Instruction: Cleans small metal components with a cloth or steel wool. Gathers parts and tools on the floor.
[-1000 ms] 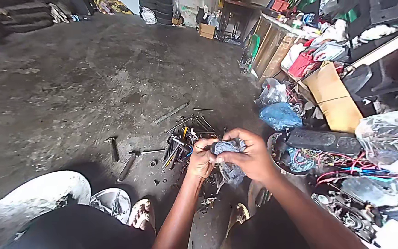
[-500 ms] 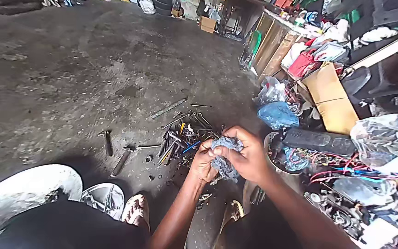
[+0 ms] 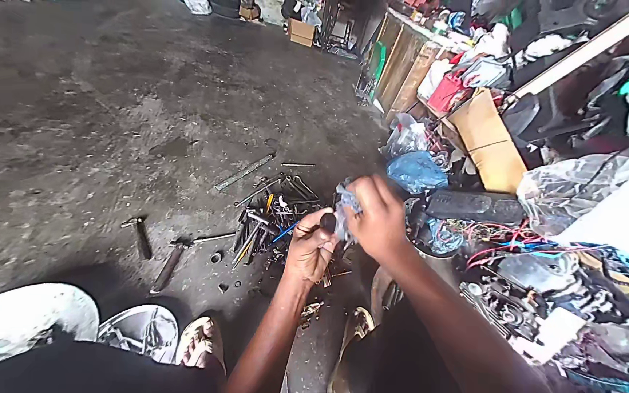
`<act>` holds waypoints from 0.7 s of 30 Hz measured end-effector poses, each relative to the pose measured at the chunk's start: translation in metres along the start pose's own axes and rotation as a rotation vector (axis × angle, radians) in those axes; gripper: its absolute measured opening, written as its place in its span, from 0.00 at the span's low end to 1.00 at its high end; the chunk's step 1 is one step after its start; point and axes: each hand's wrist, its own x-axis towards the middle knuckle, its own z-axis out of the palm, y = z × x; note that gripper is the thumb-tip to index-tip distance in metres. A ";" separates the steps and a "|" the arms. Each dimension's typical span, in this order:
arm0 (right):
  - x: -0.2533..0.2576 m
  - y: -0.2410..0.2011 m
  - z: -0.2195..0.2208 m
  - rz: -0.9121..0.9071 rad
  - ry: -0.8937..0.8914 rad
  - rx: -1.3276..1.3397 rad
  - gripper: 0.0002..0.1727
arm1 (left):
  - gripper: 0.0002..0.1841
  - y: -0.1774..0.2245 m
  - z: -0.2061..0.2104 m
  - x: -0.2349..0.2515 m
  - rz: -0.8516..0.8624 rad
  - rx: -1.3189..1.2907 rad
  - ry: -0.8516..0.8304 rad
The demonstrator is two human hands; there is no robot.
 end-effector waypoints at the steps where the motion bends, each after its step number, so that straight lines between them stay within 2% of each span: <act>1: 0.003 0.008 -0.003 0.058 0.020 0.030 0.10 | 0.15 0.003 0.001 0.002 0.007 0.021 -0.004; 3: 0.006 0.015 -0.012 0.210 0.097 0.276 0.10 | 0.15 0.007 0.003 0.007 0.015 0.056 -0.019; 5: 0.006 0.004 -0.016 0.309 0.078 0.671 0.12 | 0.14 0.012 0.002 0.009 0.025 0.103 -0.016; 7: 0.001 -0.011 -0.011 0.251 -0.049 0.786 0.11 | 0.11 0.016 0.002 0.005 0.022 0.158 0.025; 9: -0.007 -0.012 -0.002 0.097 -0.081 0.564 0.11 | 0.08 0.014 0.005 0.001 -0.001 0.183 0.052; 11: -0.006 -0.002 -0.001 -0.010 -0.022 0.270 0.10 | 0.10 0.010 0.005 -0.001 -0.049 0.204 0.021; 13: 0.001 0.013 -0.006 -0.039 0.002 0.050 0.10 | 0.14 0.009 0.010 0.000 -0.059 0.267 -0.013; 14: 0.004 0.021 -0.008 -0.008 -0.004 0.004 0.12 | 0.15 0.010 0.015 0.001 -0.042 0.310 -0.021; 16: 0.003 0.033 -0.013 0.179 -0.020 0.101 0.12 | 0.17 0.013 0.024 0.002 0.042 0.497 0.003; 19: 0.003 0.038 -0.024 0.448 -0.172 0.539 0.07 | 0.21 0.029 0.025 0.010 0.215 0.971 0.064; 21: -0.002 0.037 -0.023 0.542 -0.334 0.779 0.09 | 0.20 0.039 0.022 0.012 0.265 1.249 0.110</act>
